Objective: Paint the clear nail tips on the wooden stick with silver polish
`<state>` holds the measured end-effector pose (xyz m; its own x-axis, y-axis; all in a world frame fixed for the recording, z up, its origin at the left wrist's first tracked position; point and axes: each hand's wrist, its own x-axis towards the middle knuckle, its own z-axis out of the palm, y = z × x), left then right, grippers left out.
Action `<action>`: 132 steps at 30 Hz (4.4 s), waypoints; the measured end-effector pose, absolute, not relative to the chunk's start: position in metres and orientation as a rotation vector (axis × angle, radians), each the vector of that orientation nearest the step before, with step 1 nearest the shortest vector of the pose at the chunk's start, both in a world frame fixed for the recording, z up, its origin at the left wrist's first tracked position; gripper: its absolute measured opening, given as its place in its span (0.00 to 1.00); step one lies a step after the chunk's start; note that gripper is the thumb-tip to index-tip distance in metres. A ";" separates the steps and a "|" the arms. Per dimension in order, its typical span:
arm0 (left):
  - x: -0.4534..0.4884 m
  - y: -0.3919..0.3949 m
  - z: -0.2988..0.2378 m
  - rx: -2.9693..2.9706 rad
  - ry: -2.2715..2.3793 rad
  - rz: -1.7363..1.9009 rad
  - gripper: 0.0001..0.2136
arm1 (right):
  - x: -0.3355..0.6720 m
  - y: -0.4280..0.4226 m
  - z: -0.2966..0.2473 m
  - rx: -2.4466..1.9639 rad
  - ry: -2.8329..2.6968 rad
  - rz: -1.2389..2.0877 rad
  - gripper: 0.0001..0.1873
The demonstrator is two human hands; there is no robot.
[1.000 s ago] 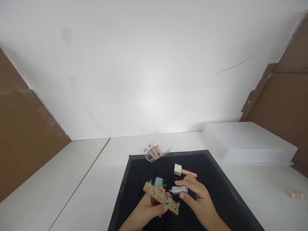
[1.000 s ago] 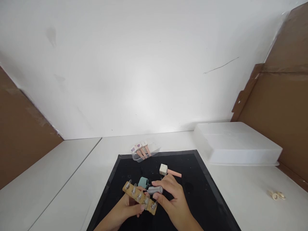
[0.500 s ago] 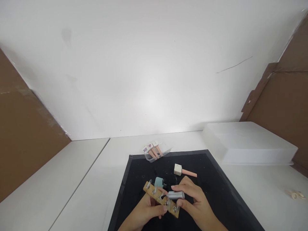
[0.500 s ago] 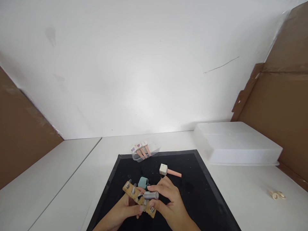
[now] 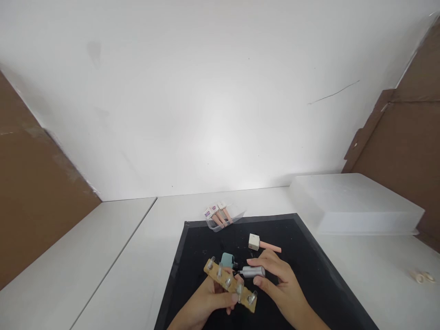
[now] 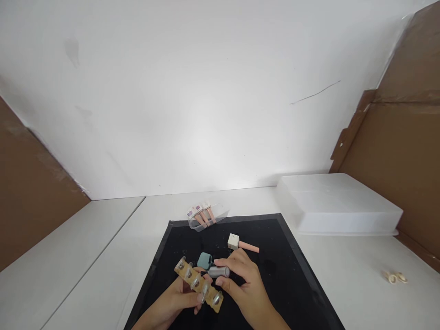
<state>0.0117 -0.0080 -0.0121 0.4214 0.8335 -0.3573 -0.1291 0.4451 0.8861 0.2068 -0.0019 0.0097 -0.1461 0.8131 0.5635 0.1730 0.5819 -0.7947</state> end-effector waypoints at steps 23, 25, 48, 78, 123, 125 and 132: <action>0.015 -0.009 -0.023 0.765 0.778 0.652 0.17 | 0.202 -0.003 0.005 -0.774 -1.619 0.755 0.19; 0.016 -0.008 -0.024 0.761 0.792 0.653 0.17 | 0.201 -0.003 0.005 -0.756 -1.632 0.766 0.19; 0.012 -0.009 -0.015 0.766 0.759 0.703 0.14 | 0.207 0.000 0.008 -0.833 -1.655 0.679 0.10; 0.019 -0.010 -0.016 1.025 0.709 0.530 0.15 | 0.204 -0.006 0.003 -0.866 -1.537 1.094 0.12; 0.016 -0.016 -0.011 1.128 0.793 0.390 0.16 | 0.202 -0.002 0.008 -1.034 -1.568 0.898 0.20; 0.015 -0.017 -0.012 1.135 0.801 0.388 0.17 | 0.202 -0.001 0.008 -1.059 -1.559 0.891 0.19; 0.013 -0.016 -0.007 1.094 0.733 0.397 0.16 | 0.205 0.003 0.002 -1.118 -1.440 0.910 0.19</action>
